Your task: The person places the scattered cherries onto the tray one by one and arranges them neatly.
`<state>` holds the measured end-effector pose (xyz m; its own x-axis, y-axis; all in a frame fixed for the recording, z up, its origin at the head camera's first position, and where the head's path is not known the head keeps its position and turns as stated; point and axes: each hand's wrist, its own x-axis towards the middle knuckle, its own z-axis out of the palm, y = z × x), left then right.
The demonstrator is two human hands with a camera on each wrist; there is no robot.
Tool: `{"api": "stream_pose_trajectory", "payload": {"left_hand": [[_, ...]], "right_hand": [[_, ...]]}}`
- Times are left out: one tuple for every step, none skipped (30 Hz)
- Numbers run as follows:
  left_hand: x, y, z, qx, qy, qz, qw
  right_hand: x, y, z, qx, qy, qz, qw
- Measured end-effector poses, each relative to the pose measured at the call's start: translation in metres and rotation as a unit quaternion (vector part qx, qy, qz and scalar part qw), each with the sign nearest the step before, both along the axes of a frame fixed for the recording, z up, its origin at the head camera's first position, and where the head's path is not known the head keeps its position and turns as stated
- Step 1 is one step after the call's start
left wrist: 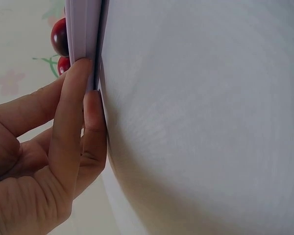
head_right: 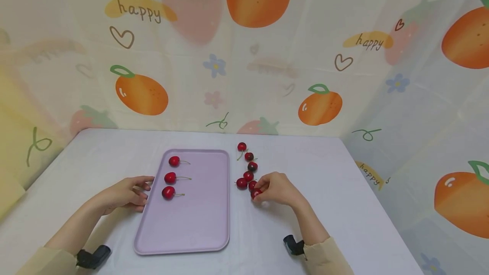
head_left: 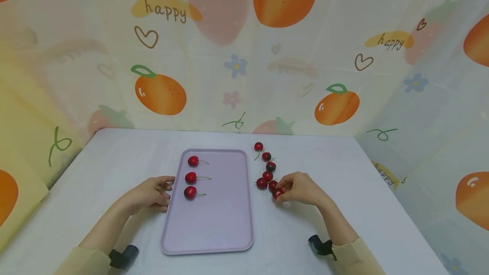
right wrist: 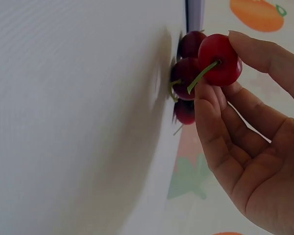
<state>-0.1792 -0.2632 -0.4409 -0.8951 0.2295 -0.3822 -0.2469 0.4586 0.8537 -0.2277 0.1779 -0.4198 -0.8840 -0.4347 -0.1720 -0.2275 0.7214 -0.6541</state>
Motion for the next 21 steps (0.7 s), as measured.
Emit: {"api": "stream_pose_trajectory", "payload": {"left_hand": [[0.0,0.0,0.0,-0.001,0.0,0.0,1.0],[0.0,0.0,0.0,-0.002,0.001,0.0,1.0],[0.0,0.0,0.0,-0.002,0.001,0.0,1.0],[0.0,0.0,0.0,-0.003,0.001,0.0,1.0],[-0.001,0.001,0.0,-0.004,0.001,0.0,1.0],[-0.001,0.001,0.001,-0.004,0.0,0.001,1.0],[-0.001,0.001,0.001,-0.005,0.0,0.001,1.0],[0.0,0.001,0.001,-0.004,0.0,0.001,1.0],[0.0,0.001,0.001,-0.003,0.0,0.001,1.0],[0.0,0.001,0.001,-0.002,-0.001,0.001,1.0],[0.0,0.001,0.001,-0.001,-0.001,0.0,1.0],[0.0,0.001,0.001,0.0,-0.001,0.0,1.0],[0.0,0.001,0.001,0.001,-0.001,0.0,1.0],[0.0,0.001,0.001,0.003,-0.001,0.0,1.0],[0.0,0.001,0.001,0.003,-0.001,0.0,1.0],[0.0,0.001,0.001,0.004,-0.002,0.0,1.0],[0.0,0.0,0.001,0.004,-0.002,0.0,1.0],[0.0,0.0,0.001,0.004,-0.003,0.0,1.0],[0.0,0.0,0.001,0.005,-0.003,0.001,1.0],[0.0,0.0,0.001,0.004,-0.004,0.001,1.0],[0.0,0.0,0.001,0.003,-0.004,0.001,1.0]], "right_hand": [[0.0,-0.001,0.001,-0.001,0.0,0.002,1.0],[0.0,-0.002,0.001,-0.002,0.0,0.003,1.0],[0.0,-0.003,0.001,-0.003,0.001,0.005,1.0],[0.0,-0.005,0.002,-0.005,0.003,0.008,1.0],[0.0,-0.006,0.002,-0.006,0.005,0.011,0.9999],[0.0,-0.006,0.002,-0.008,0.006,0.014,0.9999],[0.0,-0.008,0.002,-0.01,0.005,0.016,0.9998],[0.001,-0.009,0.002,-0.012,0.006,0.02,0.9997],[0.001,-0.01,0.002,-0.015,0.006,0.023,0.9996],[0.001,-0.011,0.002,-0.018,0.005,0.026,0.9995],[0.001,-0.012,0.002,-0.022,0.005,0.028,0.9994],[0.001,-0.013,0.002,-0.025,0.005,0.03,0.9992],[0.001,-0.015,0.002,-0.028,0.005,0.032,0.9991],[0.001,-0.016,0.002,-0.032,0.005,0.034,0.9989],[0.002,-0.018,0.003,-0.035,0.004,0.035,0.9988],[0.002,-0.02,0.003,-0.038,0.003,0.035,0.9987],[0.002,-0.021,0.003,-0.04,0.002,0.035,0.9986],[0.003,-0.023,0.004,-0.042,0.002,0.036,0.9985],[0.003,-0.025,0.004,-0.044,0.001,0.036,0.9984],[0.003,-0.027,0.004,-0.047,-0.001,0.036,0.9982],[0.003,-0.028,0.003,-0.049,-0.001,0.037,0.9981]]}}
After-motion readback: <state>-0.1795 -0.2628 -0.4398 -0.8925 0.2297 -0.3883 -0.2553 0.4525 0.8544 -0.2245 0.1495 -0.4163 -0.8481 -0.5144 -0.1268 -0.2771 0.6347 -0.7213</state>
